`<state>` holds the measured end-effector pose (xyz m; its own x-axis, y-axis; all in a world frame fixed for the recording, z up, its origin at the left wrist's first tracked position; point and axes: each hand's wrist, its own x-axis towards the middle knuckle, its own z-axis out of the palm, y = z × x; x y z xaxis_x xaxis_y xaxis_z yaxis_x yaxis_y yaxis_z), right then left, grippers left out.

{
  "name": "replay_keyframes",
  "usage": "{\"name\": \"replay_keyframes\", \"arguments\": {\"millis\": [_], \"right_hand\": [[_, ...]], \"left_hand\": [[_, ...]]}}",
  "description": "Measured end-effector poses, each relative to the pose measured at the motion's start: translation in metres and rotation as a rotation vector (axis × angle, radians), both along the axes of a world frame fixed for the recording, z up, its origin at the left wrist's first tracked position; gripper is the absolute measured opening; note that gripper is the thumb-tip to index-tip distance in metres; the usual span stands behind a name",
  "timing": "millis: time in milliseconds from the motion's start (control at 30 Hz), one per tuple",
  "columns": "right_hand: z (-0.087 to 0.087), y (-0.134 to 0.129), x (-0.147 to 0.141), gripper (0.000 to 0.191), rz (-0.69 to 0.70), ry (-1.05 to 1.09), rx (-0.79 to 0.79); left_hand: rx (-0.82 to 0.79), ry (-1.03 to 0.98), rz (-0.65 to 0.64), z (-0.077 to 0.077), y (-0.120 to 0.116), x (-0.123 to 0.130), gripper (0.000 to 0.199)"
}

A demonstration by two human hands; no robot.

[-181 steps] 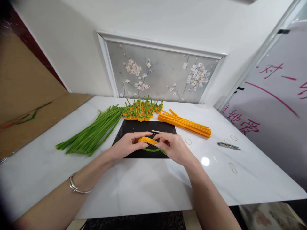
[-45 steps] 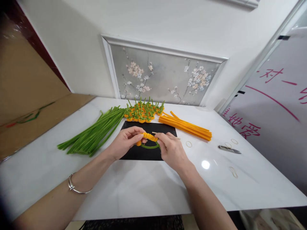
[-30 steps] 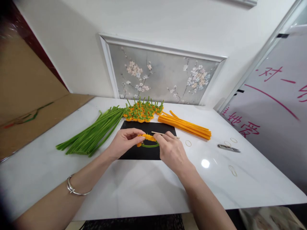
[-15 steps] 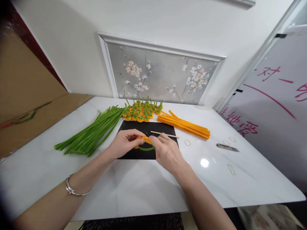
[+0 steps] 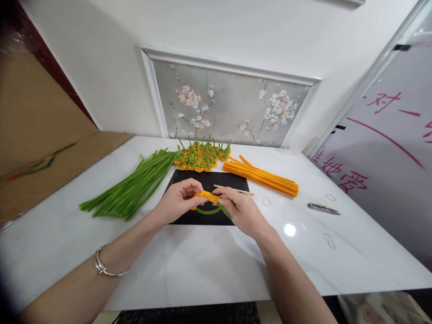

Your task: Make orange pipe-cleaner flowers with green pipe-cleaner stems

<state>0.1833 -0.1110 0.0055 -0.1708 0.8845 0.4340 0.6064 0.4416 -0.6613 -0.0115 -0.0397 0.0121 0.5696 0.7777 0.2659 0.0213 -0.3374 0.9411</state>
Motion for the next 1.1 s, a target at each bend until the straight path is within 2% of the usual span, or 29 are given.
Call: {"name": "replay_keyframes", "arguments": {"millis": [100,267,333,400,467,533,567,633,700,767,900,1100], "right_hand": [[-0.002,0.002,0.002,0.025,0.033,0.102,-0.084],[-0.004,0.003,-0.001,0.027,0.075,0.217,-0.126],[-0.003,0.002,-0.004,0.022,0.04,0.176,-0.065],[-0.001,0.001,-0.008,0.017,-0.036,0.091,0.078],[0.0,-0.001,-0.014,0.016,-0.094,-0.03,0.262],[0.001,-0.003,-0.019,0.019,-0.111,-0.187,0.416],[0.001,-0.003,-0.021,0.02,-0.116,-0.274,0.464],[-0.001,-0.004,-0.026,0.022,-0.133,-0.445,0.51],[-0.004,-0.005,-0.031,0.023,-0.148,-0.584,0.526],[-0.006,-0.005,-0.034,0.022,-0.152,-0.629,0.529],[-0.008,-0.002,-0.03,0.016,-0.179,-0.5,0.465],[-0.01,0.002,-0.023,0.018,-0.159,-0.546,0.469]], "left_hand": [[0.011,0.013,-0.02,-0.001,0.001,0.0,0.019],[0.065,0.027,-0.024,-0.004,0.003,-0.001,0.013],[0.176,0.053,0.036,-0.005,0.004,-0.002,0.01],[0.289,0.076,0.133,-0.006,0.003,-0.001,0.013],[0.288,0.048,0.222,-0.005,0.001,0.001,0.019],[0.123,-0.043,0.252,-0.003,-0.004,0.005,0.028],[-0.018,-0.106,0.242,-0.002,-0.006,0.008,0.028],[-0.266,-0.2,0.151,0.0,-0.012,0.012,0.026],[-0.43,-0.251,0.087,0.001,-0.015,0.014,0.026],[-0.529,-0.263,0.078,0.0,-0.017,0.014,0.025],[-0.664,-0.332,0.093,-0.003,-0.012,0.013,0.015],[-0.766,-0.428,0.141,-0.004,-0.007,0.012,0.004]]}}
